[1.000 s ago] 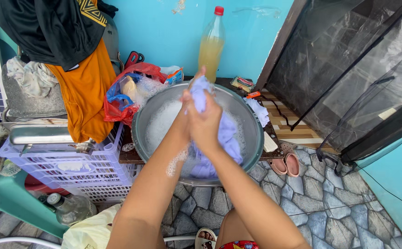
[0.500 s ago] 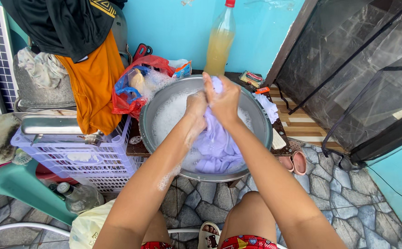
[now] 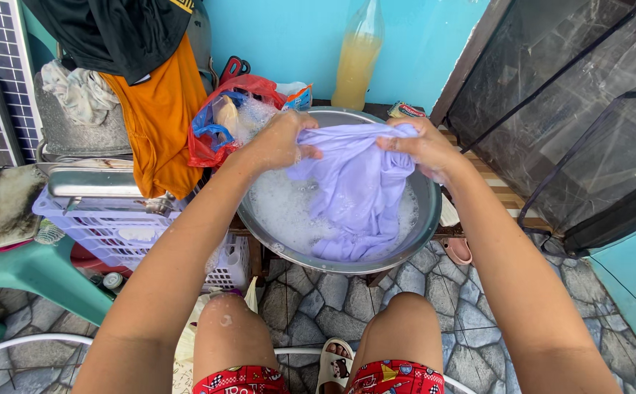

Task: The person washes a purple shirt by hand in a basin of soapy water, scrubbing the fabric against itself and using a bar of soap, then rinses it in the same basin.

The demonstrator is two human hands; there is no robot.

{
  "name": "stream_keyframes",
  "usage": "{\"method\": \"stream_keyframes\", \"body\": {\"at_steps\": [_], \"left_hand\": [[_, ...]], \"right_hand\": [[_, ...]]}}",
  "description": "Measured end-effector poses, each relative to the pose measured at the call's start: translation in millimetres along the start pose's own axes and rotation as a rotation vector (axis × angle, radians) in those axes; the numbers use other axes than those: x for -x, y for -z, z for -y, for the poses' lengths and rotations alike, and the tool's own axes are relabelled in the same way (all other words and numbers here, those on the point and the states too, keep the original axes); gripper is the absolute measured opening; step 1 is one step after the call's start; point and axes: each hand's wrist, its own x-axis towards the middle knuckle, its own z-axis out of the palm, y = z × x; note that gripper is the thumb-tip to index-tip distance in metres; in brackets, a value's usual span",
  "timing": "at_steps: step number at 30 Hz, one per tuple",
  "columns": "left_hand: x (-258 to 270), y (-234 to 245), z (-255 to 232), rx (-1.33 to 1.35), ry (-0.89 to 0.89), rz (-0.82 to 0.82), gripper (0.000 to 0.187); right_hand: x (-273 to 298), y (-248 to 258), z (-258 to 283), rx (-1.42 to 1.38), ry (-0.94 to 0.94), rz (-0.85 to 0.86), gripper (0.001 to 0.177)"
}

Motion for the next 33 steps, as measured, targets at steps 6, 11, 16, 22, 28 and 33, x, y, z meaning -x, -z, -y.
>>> {"method": "stream_keyframes", "body": {"at_steps": [6, 11, 16, 22, 28, 33], "left_hand": [[-2, -24, 39, 0.846, 0.289, -0.044, 0.046], [-49, -102, 42, 1.618, 0.394, -0.375, 0.06], [-57, -156, 70, 1.929, -0.11, -0.348, 0.05], [-50, -131, 37, 1.515, 0.568, -0.557, 0.039], [-50, -81, 35, 1.325, 0.583, -0.501, 0.031], [-51, -34, 1, 0.816, 0.38, -0.341, 0.03]], "right_hand": [[13, -30, 40, -0.412, 0.166, -0.121, 0.023], [-9, -112, 26, -0.433, 0.392, -0.456, 0.014], [-29, -166, -4, 0.333, 0.791, -0.661, 0.036], [-66, -123, 11, 0.038, 0.585, -0.766, 0.034], [-23, -163, -19, 0.249, 0.846, -0.513, 0.016], [-13, -117, -8, 0.132, 0.547, -0.29, 0.056]]}}
